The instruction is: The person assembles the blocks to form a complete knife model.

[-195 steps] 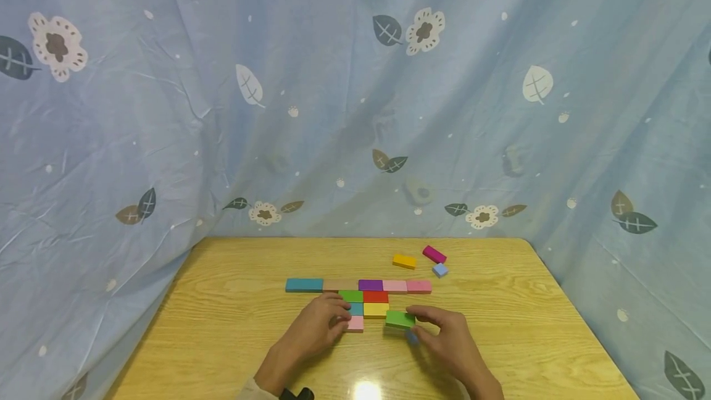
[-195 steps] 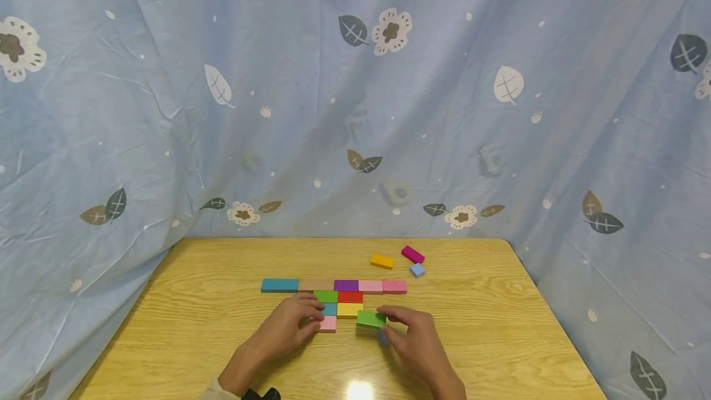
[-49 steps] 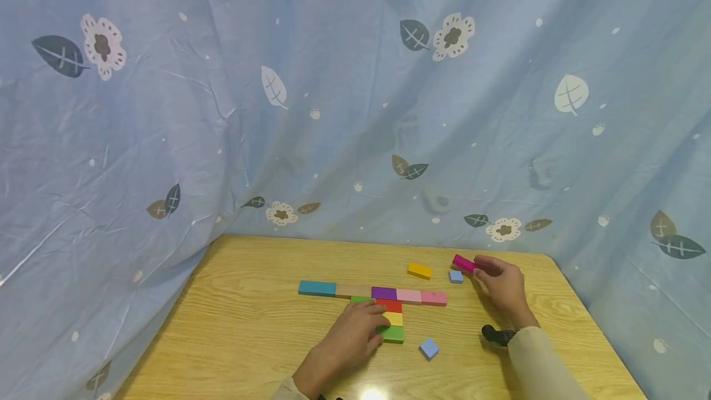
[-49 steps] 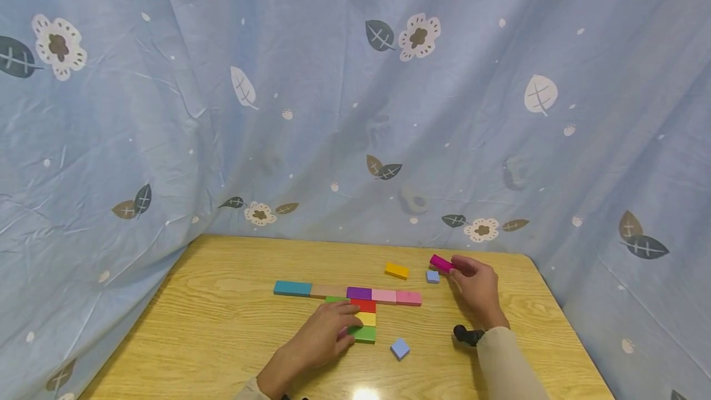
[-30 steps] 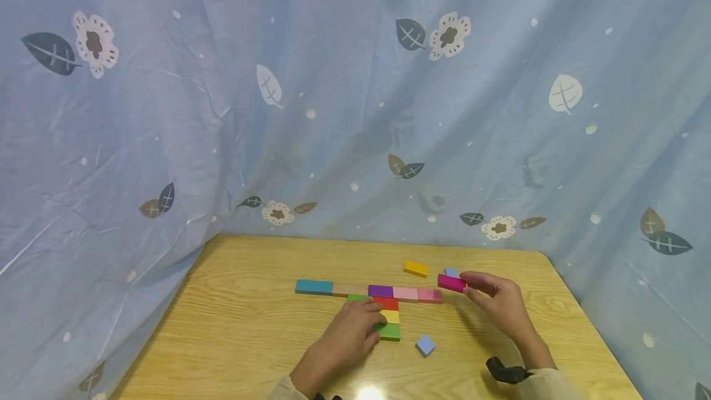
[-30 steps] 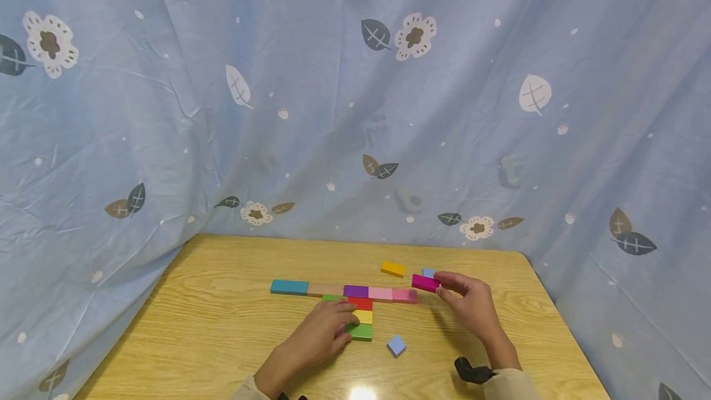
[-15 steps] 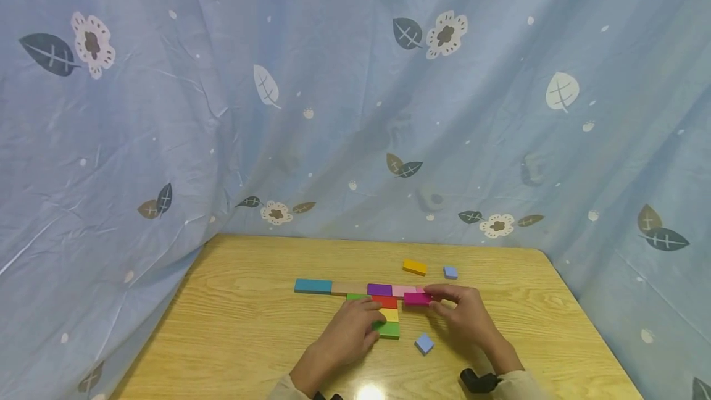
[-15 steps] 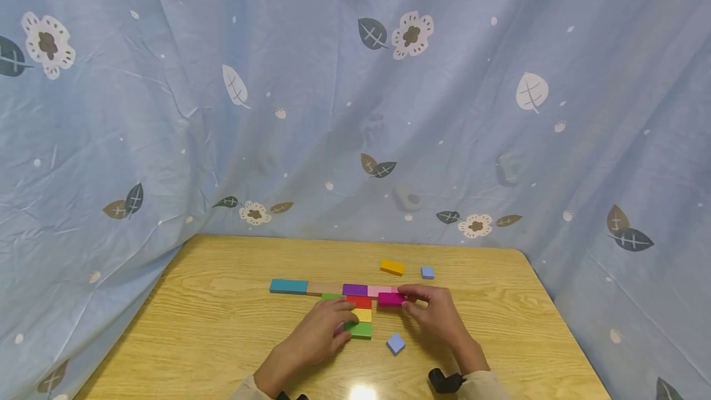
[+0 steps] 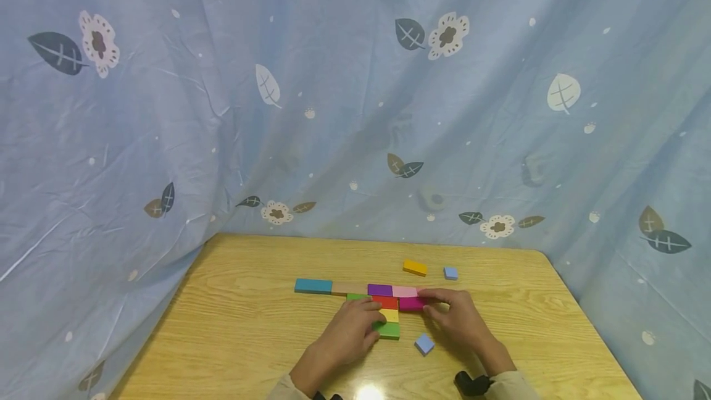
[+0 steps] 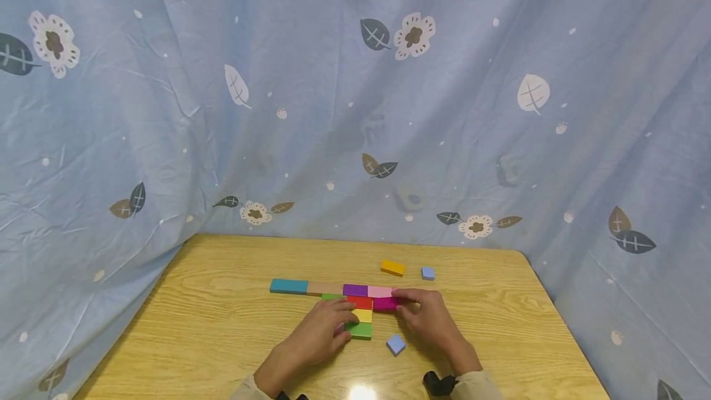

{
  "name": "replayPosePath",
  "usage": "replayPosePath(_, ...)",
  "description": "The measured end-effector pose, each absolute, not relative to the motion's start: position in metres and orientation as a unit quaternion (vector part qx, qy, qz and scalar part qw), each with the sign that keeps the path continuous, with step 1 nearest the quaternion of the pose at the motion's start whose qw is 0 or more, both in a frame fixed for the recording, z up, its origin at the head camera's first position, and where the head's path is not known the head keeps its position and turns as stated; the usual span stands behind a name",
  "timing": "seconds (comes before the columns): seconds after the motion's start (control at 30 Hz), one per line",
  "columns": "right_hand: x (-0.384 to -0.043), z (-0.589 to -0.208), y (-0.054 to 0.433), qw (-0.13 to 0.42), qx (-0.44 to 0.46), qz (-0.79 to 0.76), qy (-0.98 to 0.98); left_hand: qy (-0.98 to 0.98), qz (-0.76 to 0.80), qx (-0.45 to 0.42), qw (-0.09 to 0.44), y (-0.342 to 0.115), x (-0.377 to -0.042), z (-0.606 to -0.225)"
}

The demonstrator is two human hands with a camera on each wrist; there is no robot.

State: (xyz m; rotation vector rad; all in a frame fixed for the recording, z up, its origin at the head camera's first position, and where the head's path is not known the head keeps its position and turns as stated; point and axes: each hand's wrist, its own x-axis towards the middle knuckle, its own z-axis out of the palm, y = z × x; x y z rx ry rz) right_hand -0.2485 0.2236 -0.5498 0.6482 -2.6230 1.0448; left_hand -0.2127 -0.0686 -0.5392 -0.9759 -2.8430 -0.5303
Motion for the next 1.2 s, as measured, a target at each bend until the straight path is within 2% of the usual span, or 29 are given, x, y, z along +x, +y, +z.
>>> replayPosePath(0.57, -0.255, -0.549, 0.223, 0.117, 0.295, 0.275, -0.907, -0.929, -0.184, -0.316, 0.050, -0.069, -0.213, -0.539)
replayPosePath(1.03, -0.258, -0.549, 0.220, 0.144, 0.315, 0.264, -0.900, -0.931, -0.179, -0.315, 0.046, -0.070, -0.212, -0.539)
replayPosePath(1.2, -0.259, -0.549, 0.219, 0.134, 0.312, 0.265, -0.902, -0.932, -0.176, -0.315, 0.043, -0.070, -0.213, -0.539)
